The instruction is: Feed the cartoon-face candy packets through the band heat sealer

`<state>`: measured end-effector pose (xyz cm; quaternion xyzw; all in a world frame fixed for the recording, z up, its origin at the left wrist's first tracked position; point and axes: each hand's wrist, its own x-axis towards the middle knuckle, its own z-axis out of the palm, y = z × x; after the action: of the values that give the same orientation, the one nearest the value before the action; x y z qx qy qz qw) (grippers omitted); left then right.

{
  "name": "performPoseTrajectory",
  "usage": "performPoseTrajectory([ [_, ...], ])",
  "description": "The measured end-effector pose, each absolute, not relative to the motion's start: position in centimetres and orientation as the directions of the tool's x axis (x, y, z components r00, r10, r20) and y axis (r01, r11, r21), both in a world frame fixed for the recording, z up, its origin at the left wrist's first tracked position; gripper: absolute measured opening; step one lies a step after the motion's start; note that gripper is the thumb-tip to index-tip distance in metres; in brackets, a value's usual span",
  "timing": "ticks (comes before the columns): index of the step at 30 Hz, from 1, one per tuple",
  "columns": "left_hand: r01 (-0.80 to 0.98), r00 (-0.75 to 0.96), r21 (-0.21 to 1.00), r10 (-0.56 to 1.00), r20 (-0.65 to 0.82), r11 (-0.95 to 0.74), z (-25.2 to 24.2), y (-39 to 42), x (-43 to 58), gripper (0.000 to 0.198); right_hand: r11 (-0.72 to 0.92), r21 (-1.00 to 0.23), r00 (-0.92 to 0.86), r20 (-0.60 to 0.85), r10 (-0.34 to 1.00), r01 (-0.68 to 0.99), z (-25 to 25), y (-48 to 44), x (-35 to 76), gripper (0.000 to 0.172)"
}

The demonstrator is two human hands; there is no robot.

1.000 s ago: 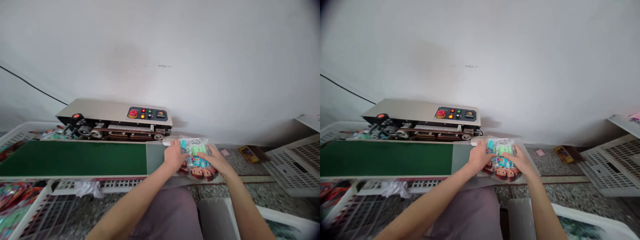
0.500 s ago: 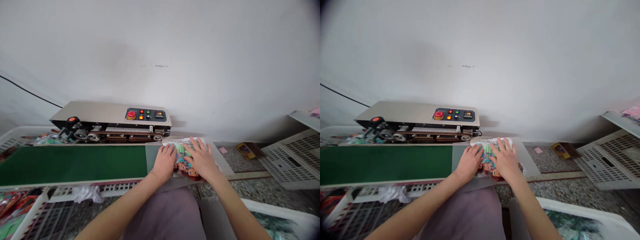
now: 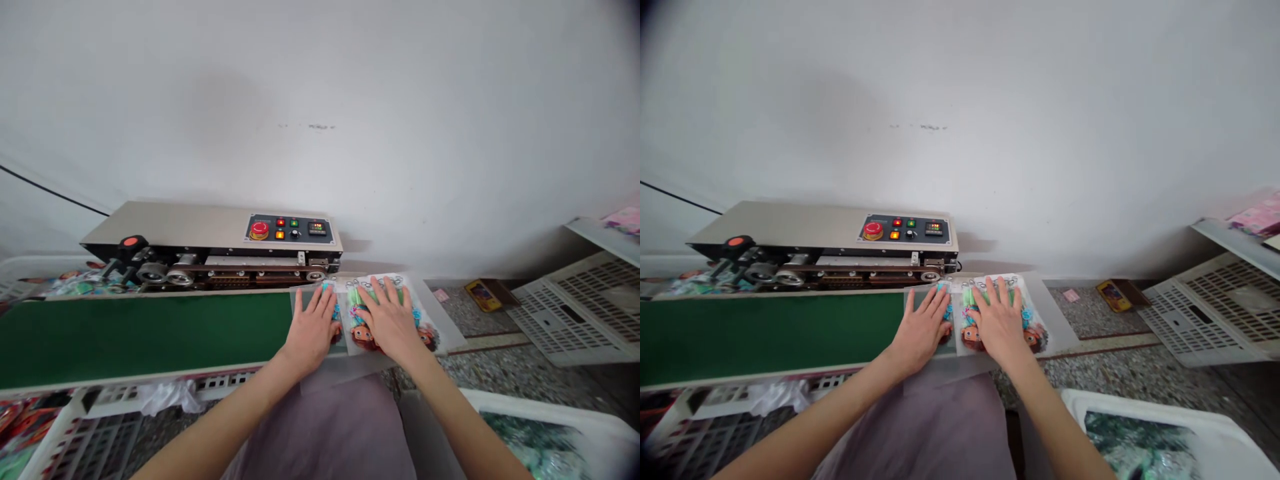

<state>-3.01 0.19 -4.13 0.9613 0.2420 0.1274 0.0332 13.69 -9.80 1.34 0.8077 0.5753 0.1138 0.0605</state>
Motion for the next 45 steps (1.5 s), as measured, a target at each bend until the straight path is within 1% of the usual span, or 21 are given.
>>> performPoseTrajectory([
  [6,0.508,0.829,0.148,0.528,0.185,-0.849,-3.2,1.3,-5.0,0.05,-0.329,0.188,0.305,0.146,0.941,0.925,1.2,-8.1,12.4,0.046],
  [9,0.588,0.784,0.118,0.599,0.161,-0.801,-2.0,1.9,-6.1,0.049,-0.329,0.138,0.308,0.15,0.939,0.934,1.2,-7.5,11.8,0.047],
  [11,0.604,0.773,0.104,0.613,0.166,-0.79,-1.0,1.9,-6.0,0.048,-0.324,0.11,0.304,0.167,0.938,0.94,1.3,-7.7,11.5,0.049],
  [13,0.553,0.807,0.121,0.566,0.169,-0.824,-0.3,1.5,-5.3,0.047,-0.276,0.098,0.256,0.175,0.951,0.956,1.5,-8.3,11.2,0.049],
  [15,0.47,0.856,0.16,0.493,0.158,-0.868,-0.1,0.9,-4.2,0.046,-0.228,0.104,0.21,0.163,0.964,0.968,1.8,-9.1,11.0,0.045],
  [17,0.422,0.882,0.196,0.451,0.14,-0.885,-0.5,0.4,-3.4,0.046,-0.254,0.122,0.234,0.154,0.96,0.959,2.0,-9.6,10.9,0.038],
  [19,0.416,0.884,0.214,0.448,0.132,-0.884,-1.2,0.2,-3.0,0.046,-0.313,0.136,0.289,0.166,0.943,0.94,2.1,-9.9,10.9,0.036],
  [20,0.419,0.882,0.218,0.452,0.134,-0.882,-1.6,0.2,-3.0,0.047,-0.316,0.133,0.292,0.171,0.941,0.939,2.0,-9.9,10.8,0.036],
  [23,0.413,0.88,0.216,0.449,0.157,-0.885,-2.3,0.4,-3.4,0.048,-0.233,0.094,0.217,0.159,0.963,0.968,1.4,-10.1,10.5,0.042],
  [25,0.406,0.879,0.202,0.441,0.179,-0.891,-2.3,0.6,-3.6,0.048,-0.217,0.088,0.203,0.147,0.968,0.972,1.0,-10.2,10.4,0.043],
  [29,0.392,0.885,0.153,0.417,0.206,-0.907,-1.6,0.9,-3.2,0.045,-0.296,0.156,0.275,0.146,0.95,0.942,1.1,-10.7,10.7,0.044],
  [32,0.356,0.899,0.134,0.378,0.22,-0.925,-1.4,1.1,-2.5,0.048,-0.301,0.191,0.276,0.147,0.95,0.934,1.4,-11.0,11.1,0.045],
  [34,0.29,0.921,0.166,0.322,0.22,-0.943,-1.7,1.2,-2.2,0.052,-0.306,0.202,0.281,0.141,0.949,0.93,1.4,-11.1,11.3,0.046],
  [37,0.206,0.94,0.237,0.259,0.22,-0.949,-2.5,1.4,-2.2,0.05,-0.316,0.208,0.296,0.122,0.947,0.926,1.3,-11.1,11.2,0.047],
  [40,0.222,0.933,0.268,0.284,0.221,-0.938,-2.9,1.6,-2.5,0.05,-0.317,0.188,0.296,0.134,0.946,0.93,1.2,-10.8,10.8,0.042],
  [43,0.234,0.929,0.265,0.296,0.222,-0.935,-2.7,1.8,-2.8,0.05,-0.303,0.165,0.276,0.169,0.946,0.938,0.9,-10.5,10.4,0.045],
  [45,0.239,0.926,0.257,0.299,0.231,-0.937,-2.5,2.0,-2.9,0.05,-0.303,0.164,0.272,0.186,0.944,0.939,0.7,-10.5,10.4,0.043],
])
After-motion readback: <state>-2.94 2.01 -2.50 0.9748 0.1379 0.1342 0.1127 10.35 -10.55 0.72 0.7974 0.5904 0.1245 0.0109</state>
